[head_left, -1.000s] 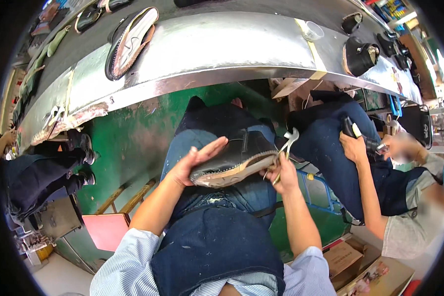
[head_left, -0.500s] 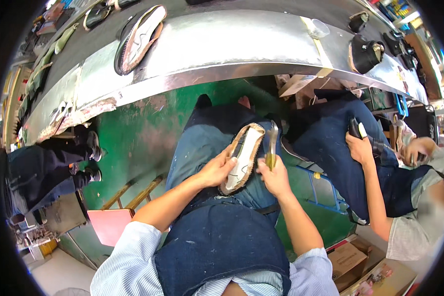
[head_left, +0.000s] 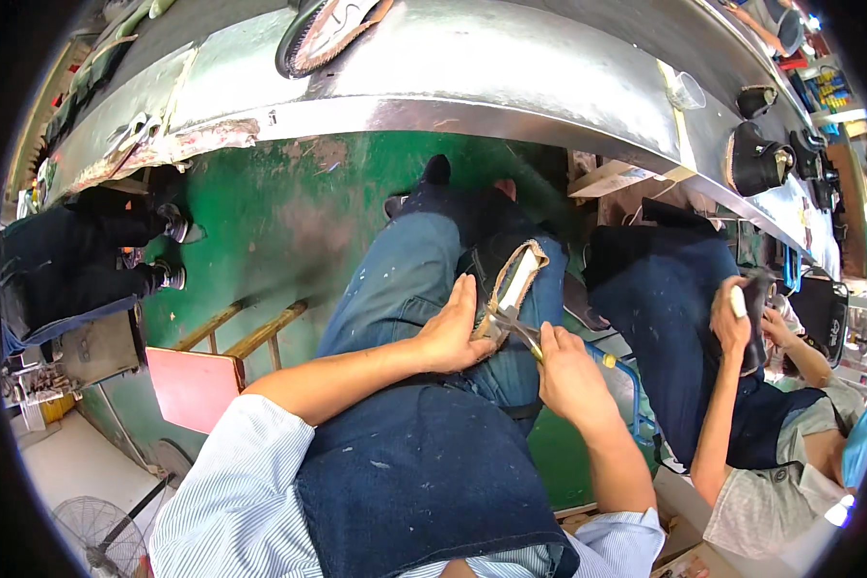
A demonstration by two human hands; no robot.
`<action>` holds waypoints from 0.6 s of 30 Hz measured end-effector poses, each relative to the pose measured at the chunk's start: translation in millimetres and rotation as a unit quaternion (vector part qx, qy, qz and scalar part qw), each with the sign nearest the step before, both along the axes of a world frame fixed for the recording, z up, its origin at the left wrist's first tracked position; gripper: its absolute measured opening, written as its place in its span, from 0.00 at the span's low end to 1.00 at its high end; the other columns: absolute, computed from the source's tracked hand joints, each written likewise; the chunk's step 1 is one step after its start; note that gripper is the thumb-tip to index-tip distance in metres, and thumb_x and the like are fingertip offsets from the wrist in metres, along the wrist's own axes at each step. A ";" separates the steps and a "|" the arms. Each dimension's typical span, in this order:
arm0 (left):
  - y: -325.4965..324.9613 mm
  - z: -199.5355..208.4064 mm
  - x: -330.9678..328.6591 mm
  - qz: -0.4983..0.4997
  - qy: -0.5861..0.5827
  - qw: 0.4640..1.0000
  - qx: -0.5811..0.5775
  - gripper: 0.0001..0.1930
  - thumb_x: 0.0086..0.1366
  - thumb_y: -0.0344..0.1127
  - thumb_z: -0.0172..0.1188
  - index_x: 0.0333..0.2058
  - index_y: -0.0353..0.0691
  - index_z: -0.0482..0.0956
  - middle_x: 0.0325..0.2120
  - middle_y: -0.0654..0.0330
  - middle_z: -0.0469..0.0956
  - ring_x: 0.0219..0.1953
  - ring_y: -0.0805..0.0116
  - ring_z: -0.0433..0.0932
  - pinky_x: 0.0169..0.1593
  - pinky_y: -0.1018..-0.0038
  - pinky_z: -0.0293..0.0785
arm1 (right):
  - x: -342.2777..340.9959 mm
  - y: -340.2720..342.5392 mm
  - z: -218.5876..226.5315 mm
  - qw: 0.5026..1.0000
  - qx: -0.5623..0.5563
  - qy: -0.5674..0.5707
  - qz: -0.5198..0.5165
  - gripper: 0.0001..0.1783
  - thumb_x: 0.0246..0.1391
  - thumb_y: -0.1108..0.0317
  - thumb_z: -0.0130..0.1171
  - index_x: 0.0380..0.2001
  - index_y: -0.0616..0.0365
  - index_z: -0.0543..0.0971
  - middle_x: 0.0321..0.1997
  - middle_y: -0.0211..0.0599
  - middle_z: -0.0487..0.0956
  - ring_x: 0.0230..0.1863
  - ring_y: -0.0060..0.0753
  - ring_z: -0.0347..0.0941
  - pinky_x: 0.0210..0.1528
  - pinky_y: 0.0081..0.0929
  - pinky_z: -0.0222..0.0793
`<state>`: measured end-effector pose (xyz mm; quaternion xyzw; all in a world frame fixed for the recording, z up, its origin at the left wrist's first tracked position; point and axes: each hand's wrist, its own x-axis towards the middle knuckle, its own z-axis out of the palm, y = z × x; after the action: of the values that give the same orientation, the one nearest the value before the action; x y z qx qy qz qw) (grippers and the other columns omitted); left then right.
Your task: Assembling and lasting shoe components on a mold using a hammer and pliers.
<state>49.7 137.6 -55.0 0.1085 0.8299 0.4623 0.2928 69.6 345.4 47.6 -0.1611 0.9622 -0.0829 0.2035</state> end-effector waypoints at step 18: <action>17.4 -8.9 -12.0 0.276 0.011 0.961 -0.013 0.27 0.74 0.45 0.33 0.61 0.32 0.65 0.61 0.44 0.66 0.64 0.49 0.64 0.65 0.64 0.60 | 37.8 -40.9 -56.8 0.967 -0.186 -0.012 -0.174 0.18 0.53 0.64 0.59 0.44 0.62 0.72 0.34 0.56 0.78 0.39 0.60 0.76 0.42 0.48 0.72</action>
<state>37.7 155.0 -63.8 -0.1235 0.8368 0.5131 0.1462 107.4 304.5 -9.2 -0.0253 0.9404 -0.2968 0.1639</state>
